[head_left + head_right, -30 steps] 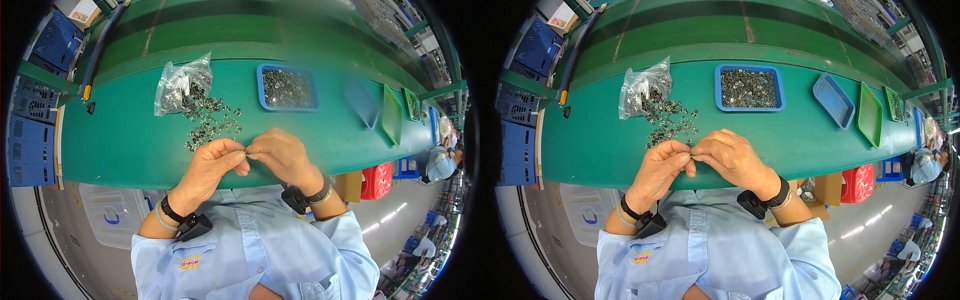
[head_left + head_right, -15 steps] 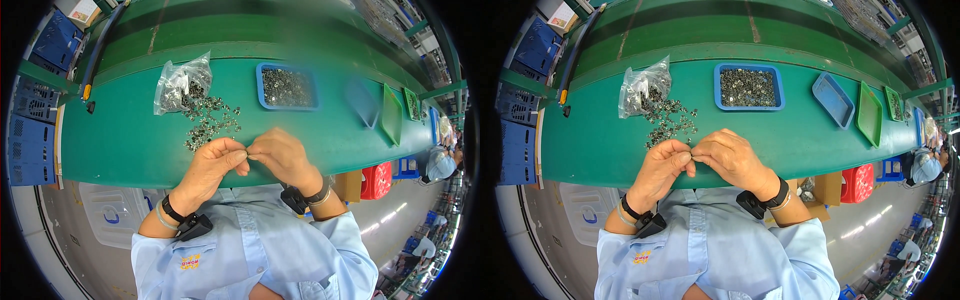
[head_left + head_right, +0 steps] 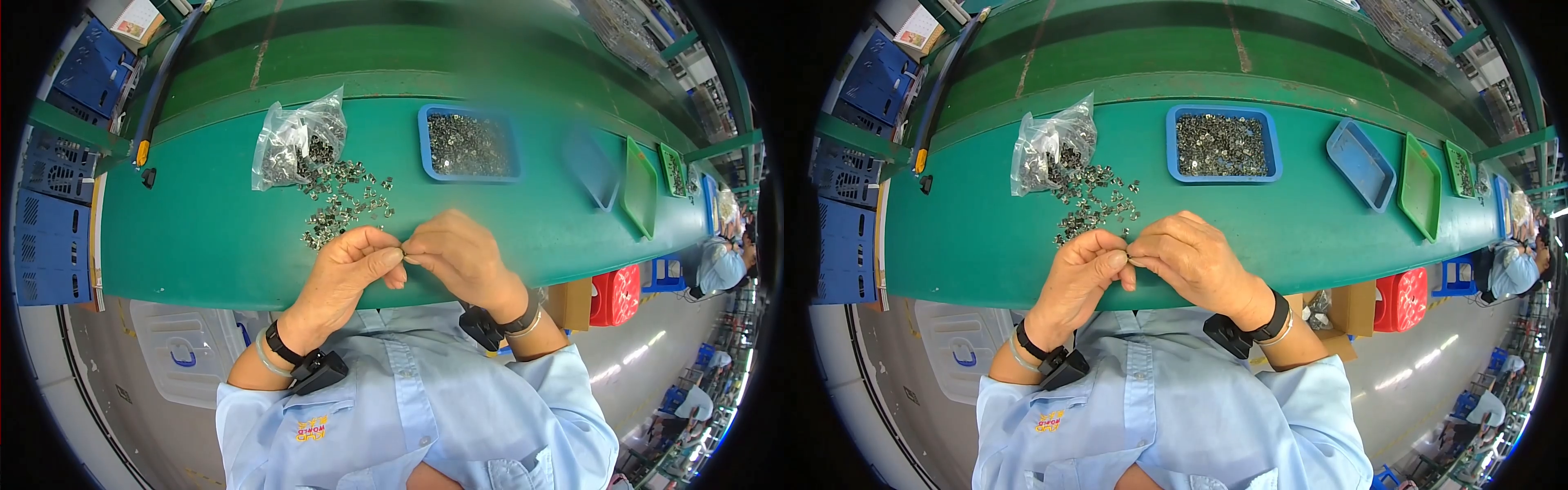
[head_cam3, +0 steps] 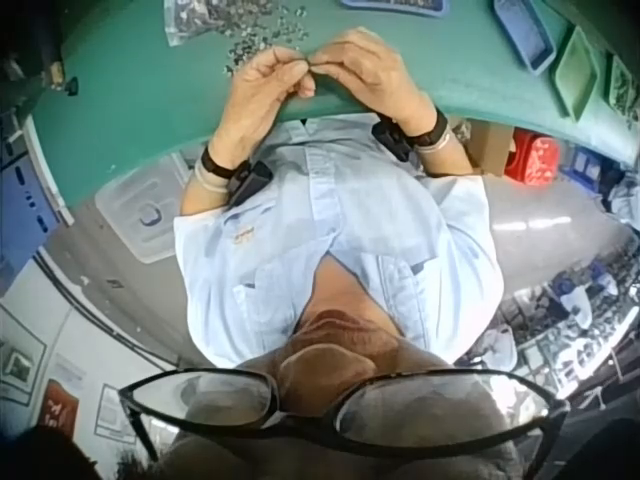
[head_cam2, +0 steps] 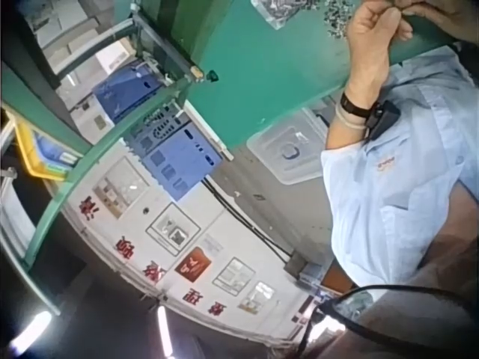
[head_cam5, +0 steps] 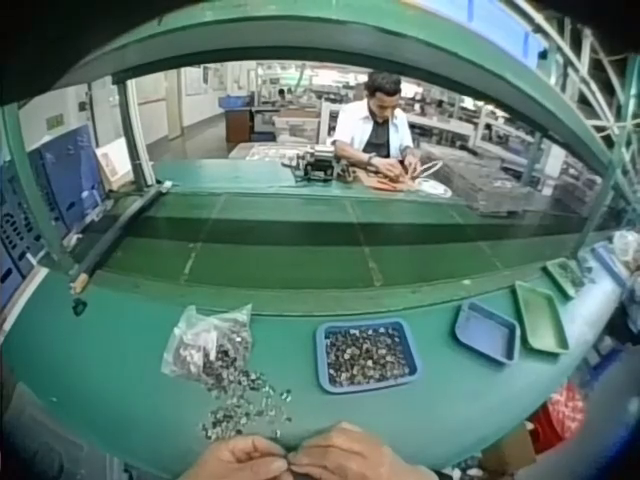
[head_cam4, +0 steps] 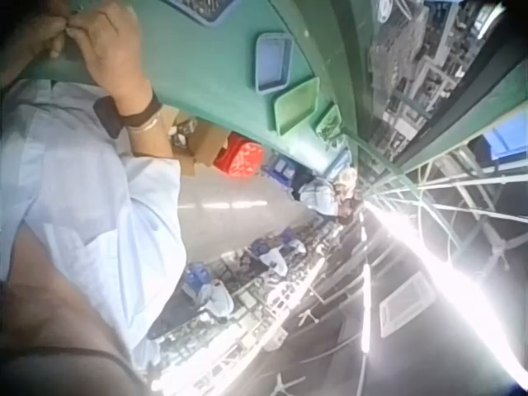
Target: The person picks up a small metal component from a pile and joins it with another small part by hand before placing the assembled unit into a blue tray. This process is repeated as the person continues to assemble more components one at a time.
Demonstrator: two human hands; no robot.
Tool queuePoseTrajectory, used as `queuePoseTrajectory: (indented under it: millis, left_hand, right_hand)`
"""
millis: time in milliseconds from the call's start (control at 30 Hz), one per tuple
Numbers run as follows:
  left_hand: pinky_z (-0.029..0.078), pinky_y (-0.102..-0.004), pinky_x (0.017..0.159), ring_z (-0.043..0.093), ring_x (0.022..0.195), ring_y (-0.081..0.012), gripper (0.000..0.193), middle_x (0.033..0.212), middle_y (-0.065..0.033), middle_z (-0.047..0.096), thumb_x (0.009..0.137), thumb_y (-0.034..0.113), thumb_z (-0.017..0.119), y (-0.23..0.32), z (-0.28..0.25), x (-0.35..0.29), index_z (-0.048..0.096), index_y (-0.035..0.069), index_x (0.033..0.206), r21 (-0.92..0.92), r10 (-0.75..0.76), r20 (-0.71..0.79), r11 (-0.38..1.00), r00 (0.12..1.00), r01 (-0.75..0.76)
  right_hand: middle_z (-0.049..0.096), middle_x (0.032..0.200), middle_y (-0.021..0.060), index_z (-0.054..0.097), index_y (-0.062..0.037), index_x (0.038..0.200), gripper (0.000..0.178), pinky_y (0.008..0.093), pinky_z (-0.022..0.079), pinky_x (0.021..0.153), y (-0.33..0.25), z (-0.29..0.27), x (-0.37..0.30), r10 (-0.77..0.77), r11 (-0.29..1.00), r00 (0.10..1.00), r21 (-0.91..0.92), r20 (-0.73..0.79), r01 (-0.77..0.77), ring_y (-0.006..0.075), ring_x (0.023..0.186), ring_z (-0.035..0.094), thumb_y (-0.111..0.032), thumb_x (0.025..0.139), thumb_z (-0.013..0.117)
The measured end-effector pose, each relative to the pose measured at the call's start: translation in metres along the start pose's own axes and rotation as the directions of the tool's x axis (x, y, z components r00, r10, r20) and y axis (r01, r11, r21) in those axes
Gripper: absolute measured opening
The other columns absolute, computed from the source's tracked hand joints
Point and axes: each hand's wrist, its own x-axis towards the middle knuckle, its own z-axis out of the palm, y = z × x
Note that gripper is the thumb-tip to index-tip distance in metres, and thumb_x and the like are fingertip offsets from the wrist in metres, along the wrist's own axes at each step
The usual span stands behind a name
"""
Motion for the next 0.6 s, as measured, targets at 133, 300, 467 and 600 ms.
queuePoseTrajectory:
  millis: [133, 300, 467, 600]
  left_hand:
    - [0.050, -0.0287, 0.068, 0.060, 0.073, -0.0163, 0.017, 0.083, -0.0074, 0.062, 0.089, 0.015, 0.062, 0.0019, 0.0022, 0.0004, 0.057, 0.001, 0.096, -0.009, -0.027, 0.010, 1.000, 1.000, 0.027]
    - [0.050, -0.0291, 0.068, 0.061, 0.073, -0.0169, 0.018, 0.083, -0.0075, 0.062, 0.087, 0.016, 0.065, -0.0003, -0.0028, 0.0000, 0.056, 0.002, 0.095, 0.005, -0.002, 0.030, 1.000, 1.000, 0.002]
    - [0.050, -0.0300, 0.066, 0.061, 0.073, -0.0171, 0.017, 0.083, -0.0075, 0.062, 0.086, 0.015, 0.066, -0.0013, -0.0031, 0.0003, 0.055, 0.003, 0.091, -0.042, 0.005, 0.062, 0.999, 0.998, -0.003]
    - [0.050, -0.0308, 0.064, 0.061, 0.073, -0.0170, 0.017, 0.082, -0.0075, 0.061, 0.086, 0.015, 0.066, -0.0038, -0.0029, 0.0006, 0.054, 0.004, 0.087, -0.098, 0.008, 0.081, 0.995, 0.997, 0.000]
  right_hand:
    - [0.061, 0.082, 0.0057, 0.064, -0.0054, 0.085, 0.018, 0.0316, 0.047, 0.061, -0.0012, -0.0004, 0.0016, 0.009, 0.999, 1.000, 0.032, -0.013, -0.009, 0.0213, 0.072, 0.059, -0.002, 0.069, 0.073]
    - [0.060, 0.083, 0.0034, 0.064, -0.0068, 0.087, 0.017, 0.0316, 0.046, 0.063, -0.0011, 0.0026, -0.0001, 0.028, 0.998, 1.000, 0.052, -0.008, -0.027, 0.0197, 0.073, 0.060, -0.005, 0.073, 0.072]
    - [0.060, 0.083, 0.0036, 0.064, -0.0065, 0.087, 0.016, 0.0317, 0.046, 0.063, -0.0018, 0.0041, -0.0024, 0.029, 0.997, 0.999, 0.075, -0.022, -0.028, 0.0199, 0.074, 0.060, -0.005, 0.073, 0.071]
    - [0.060, 0.083, 0.0047, 0.064, -0.0052, 0.088, 0.016, 0.0317, 0.047, 0.063, -0.0025, 0.0039, -0.0038, 0.029, 0.992, 0.999, 0.122, -0.014, -0.027, 0.0205, 0.075, 0.060, -0.003, 0.074, 0.071]
